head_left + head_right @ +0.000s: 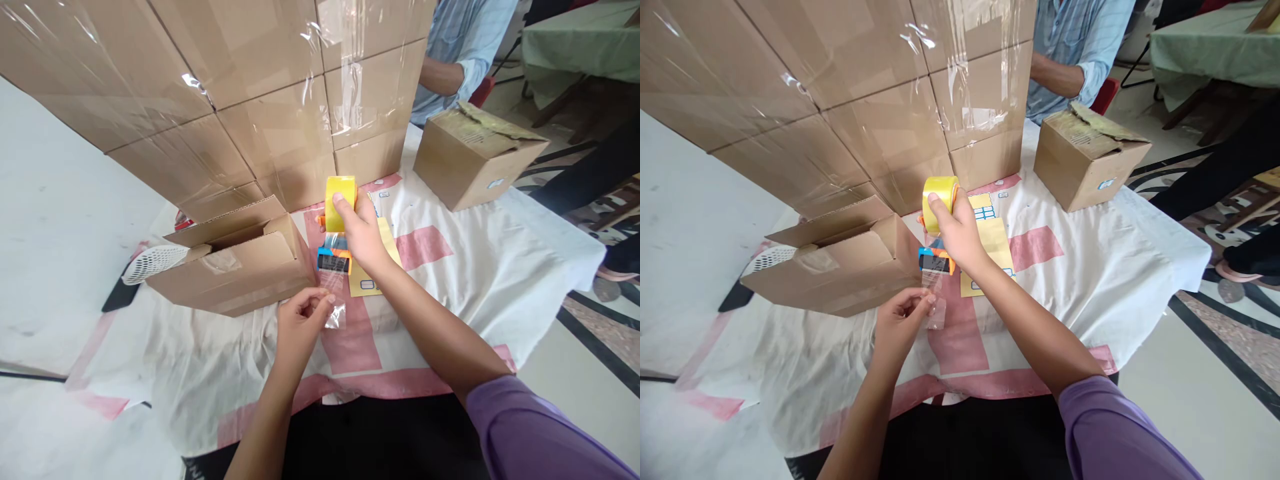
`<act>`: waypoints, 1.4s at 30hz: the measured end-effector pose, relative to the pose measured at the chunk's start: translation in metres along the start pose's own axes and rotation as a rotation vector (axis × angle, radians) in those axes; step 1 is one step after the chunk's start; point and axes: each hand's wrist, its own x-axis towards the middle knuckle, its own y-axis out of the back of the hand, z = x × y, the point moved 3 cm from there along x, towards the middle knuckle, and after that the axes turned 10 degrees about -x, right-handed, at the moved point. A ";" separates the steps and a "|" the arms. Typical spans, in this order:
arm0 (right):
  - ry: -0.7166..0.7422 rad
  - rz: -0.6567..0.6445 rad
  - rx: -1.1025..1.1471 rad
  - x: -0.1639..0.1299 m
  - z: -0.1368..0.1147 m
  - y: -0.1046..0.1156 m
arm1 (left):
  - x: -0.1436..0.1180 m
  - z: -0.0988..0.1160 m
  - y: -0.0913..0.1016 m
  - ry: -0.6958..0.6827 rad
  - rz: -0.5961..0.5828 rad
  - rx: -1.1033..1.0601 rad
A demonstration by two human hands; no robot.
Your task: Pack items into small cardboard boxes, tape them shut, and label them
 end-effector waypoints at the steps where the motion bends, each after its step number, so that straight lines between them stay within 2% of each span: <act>1: 0.022 0.004 -0.015 0.001 0.001 0.001 | -0.001 0.002 0.001 0.006 0.002 0.020; 5: 0.061 -0.011 -0.061 0.002 0.008 0.002 | -0.005 0.009 0.004 0.049 -0.018 0.065; 13: 0.020 -0.052 -0.044 -0.003 0.004 -0.004 | -0.008 0.019 0.011 0.209 -0.111 -0.076; 16: -0.009 -0.070 -0.001 -0.004 -0.004 -0.004 | -0.009 0.018 0.010 0.231 -0.217 -0.049; 19: -0.042 -0.091 0.028 -0.004 -0.015 -0.002 | -0.009 0.011 0.010 0.299 -0.415 0.075; 21: -0.032 -0.097 0.042 -0.005 -0.023 0.000 | -0.006 0.011 0.011 0.285 -0.493 0.112; 26: 0.005 -0.079 0.101 -0.013 -0.037 -0.001 | 0.008 0.025 0.006 0.069 -0.411 -0.085; 30: -0.037 -0.105 0.162 -0.020 -0.040 -0.009 | 0.009 0.025 -0.006 0.039 -0.290 -0.236; 34: -0.044 -0.097 0.195 -0.022 -0.039 -0.012 | 0.001 0.020 -0.009 0.082 -0.291 -0.190; 39: -0.081 -0.072 0.196 -0.019 -0.037 -0.010 | -0.002 0.019 -0.002 -0.017 -0.304 -0.049; 42: -0.106 -0.047 0.201 -0.016 -0.036 -0.006 | 0.000 0.016 0.000 -0.046 -0.246 -0.080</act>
